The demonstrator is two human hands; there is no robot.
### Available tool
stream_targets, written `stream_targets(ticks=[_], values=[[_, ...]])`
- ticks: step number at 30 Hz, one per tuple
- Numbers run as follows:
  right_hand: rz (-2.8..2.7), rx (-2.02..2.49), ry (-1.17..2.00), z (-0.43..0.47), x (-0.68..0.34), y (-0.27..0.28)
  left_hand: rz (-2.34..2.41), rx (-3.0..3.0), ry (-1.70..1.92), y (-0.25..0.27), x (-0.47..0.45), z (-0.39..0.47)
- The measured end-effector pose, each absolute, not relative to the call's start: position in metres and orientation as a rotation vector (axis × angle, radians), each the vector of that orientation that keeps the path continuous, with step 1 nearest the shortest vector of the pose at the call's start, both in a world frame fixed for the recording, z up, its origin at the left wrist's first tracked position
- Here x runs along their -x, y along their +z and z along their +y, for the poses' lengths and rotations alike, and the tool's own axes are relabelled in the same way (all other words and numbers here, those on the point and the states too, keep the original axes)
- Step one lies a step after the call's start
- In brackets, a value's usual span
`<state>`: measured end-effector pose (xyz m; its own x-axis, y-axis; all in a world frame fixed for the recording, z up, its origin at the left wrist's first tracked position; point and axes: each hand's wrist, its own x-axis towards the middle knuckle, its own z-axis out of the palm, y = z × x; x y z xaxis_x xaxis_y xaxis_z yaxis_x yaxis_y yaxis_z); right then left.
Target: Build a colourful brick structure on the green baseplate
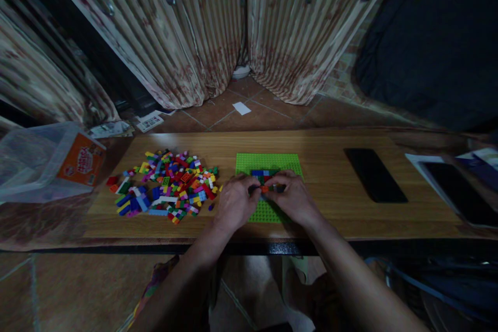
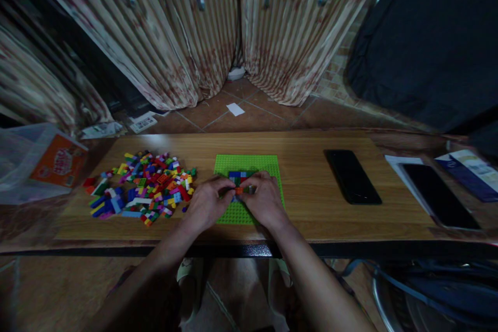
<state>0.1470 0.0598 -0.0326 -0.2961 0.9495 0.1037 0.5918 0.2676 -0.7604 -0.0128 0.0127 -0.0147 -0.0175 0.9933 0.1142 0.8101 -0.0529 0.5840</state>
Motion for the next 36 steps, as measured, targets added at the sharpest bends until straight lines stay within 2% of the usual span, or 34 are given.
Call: stream_targets(ticks=[25,32,36], values=[[-2.075,1.349,0.726,0.0518,-0.1490,-0.0285,1.771,-2.092,0.737,-0.0167,0.0153,0.0111],[-2.008,1.311,0.809,0.0563,-0.1546,-0.0281,1.874,-1.922,0.817,-0.0152,0.0119,0.0121],[-1.985,1.331,0.723,0.0557,-0.1527,-0.0304,1.951,-1.745,0.841,-0.0137,0.0082,0.0150]])
